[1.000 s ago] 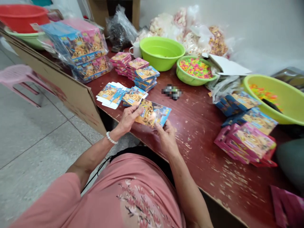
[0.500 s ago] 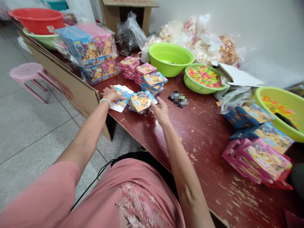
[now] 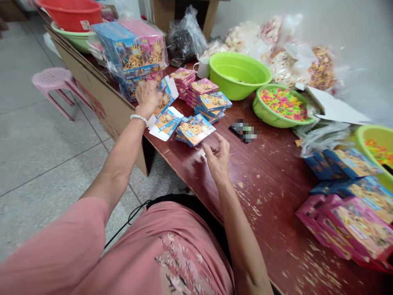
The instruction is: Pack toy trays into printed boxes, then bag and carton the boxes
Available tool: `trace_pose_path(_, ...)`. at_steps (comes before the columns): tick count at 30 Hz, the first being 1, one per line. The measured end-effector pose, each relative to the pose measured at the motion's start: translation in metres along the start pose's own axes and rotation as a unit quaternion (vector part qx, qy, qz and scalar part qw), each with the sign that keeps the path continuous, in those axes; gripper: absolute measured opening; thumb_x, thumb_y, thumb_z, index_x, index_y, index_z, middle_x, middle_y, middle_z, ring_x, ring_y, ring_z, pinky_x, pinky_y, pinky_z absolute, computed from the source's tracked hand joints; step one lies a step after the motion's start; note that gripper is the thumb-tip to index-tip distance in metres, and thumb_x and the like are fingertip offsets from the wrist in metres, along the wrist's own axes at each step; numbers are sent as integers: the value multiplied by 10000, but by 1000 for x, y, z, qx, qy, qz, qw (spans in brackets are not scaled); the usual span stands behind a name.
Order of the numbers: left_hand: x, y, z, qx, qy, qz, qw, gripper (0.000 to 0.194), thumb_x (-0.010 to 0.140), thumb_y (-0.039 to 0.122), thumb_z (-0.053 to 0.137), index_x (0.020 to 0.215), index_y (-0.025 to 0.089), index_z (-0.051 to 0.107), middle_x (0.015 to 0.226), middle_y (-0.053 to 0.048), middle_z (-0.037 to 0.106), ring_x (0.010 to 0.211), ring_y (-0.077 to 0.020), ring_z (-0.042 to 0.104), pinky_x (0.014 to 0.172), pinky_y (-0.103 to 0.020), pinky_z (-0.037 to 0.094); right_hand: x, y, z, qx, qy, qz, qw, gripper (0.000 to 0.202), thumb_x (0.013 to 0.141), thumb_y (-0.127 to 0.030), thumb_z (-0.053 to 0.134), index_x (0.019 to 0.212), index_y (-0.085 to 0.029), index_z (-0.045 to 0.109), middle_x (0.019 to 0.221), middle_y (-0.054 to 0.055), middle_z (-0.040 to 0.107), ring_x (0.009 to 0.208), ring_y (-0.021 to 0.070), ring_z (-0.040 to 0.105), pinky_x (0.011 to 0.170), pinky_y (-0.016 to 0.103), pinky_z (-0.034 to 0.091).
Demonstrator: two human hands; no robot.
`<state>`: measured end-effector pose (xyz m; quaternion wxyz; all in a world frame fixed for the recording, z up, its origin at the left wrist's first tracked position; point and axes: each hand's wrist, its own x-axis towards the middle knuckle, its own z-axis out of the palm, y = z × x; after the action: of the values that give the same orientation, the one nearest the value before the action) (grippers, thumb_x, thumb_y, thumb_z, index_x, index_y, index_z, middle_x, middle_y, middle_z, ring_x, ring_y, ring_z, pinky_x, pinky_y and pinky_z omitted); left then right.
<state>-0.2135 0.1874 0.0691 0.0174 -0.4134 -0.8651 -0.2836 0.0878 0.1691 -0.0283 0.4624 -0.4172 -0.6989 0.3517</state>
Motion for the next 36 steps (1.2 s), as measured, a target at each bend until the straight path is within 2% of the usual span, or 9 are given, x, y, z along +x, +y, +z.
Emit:
trace_pose_path(4,-58,10,-54,-92,79,110,986,190,942,317,650,1108,230,678,1111,-59,697,1183,-320,631,1062,-470,457,-31,-39,-16,-40,8,-70,997,480,957,-426,647,1416,-300,592,1350,114,596,887,193,648,748,383,593)
trace_pose_path(6,-103,10,-64,-170,-4,215,962,186,934,355,657,1031,198,682,986,-29,677,1030,-259,650,964,-410,485,-48,-58,-26,-86,10,-135,987,435,983,-408,630,1409,-327,593,1375,114,600,935,219,661,763,404,587)
trace_pose_path(9,-172,8,-53,-281,-224,296,885,195,920,386,635,889,198,672,782,7,620,747,-164,587,711,-289,449,-70,-70,-43,-155,-1,-204,967,380,953,-403,694,1315,-307,635,1267,113,661,1053,281,654,859,459,573)
trace_pose_path(14,-234,8,-13,-337,-316,269,845,243,928,363,619,757,197,567,686,35,510,636,-119,452,615,-268,371,-89,-57,-77,-181,-86,-117,973,237,902,-429,765,1052,-266,682,845,14,661,759,212,628,702,363,513)
trace_pose_path(16,-235,10,0,-368,-442,263,774,212,892,407,678,860,205,623,741,31,563,678,-134,508,641,-269,433,-94,-54,-87,-188,-139,-114,966,190,927,-445,735,902,-264,687,770,4,647,698,198,606,648,341,468)
trace_pose_path(19,-227,12,18,-428,-650,244,578,518,711,437,855,1152,232,676,1015,-3,696,958,-204,655,854,-316,549,-102,-57,-93,-205,-148,-132,959,235,965,-445,692,820,-262,669,794,21,681,733,207,631,675,350,476)
trace_pose_path(22,-224,17,30,-469,-714,205,478,801,606,397,920,1344,258,641,1264,-29,687,1273,-260,607,1112,-371,475,-110,-63,-94,-205,-94,-135,965,187,956,-439,702,879,-270,675,912,44,730,831,234,685,735,380,513)
trace_pose_path(27,-232,25,33,-464,-741,143,464,959,621,335,914,1500,285,533,1459,-63,606,1380,-283,572,1145,-407,466,-113,-72,-109,-134,-218,-38,966,172,971,-465,694,969,-302,748,967,34,798,858,256,746,792,411,570)
trace_pose_path(36,-237,42,45,-412,-738,232,482,1035,542,290,972,1490,257,559,1438,-63,632,1385,-314,570,1141,-427,490,-105,-70,-124,73,-472,79,875,416,880,-466,813,1272,-335,765,1170,35,802,1129,277,744,1061,479,585)
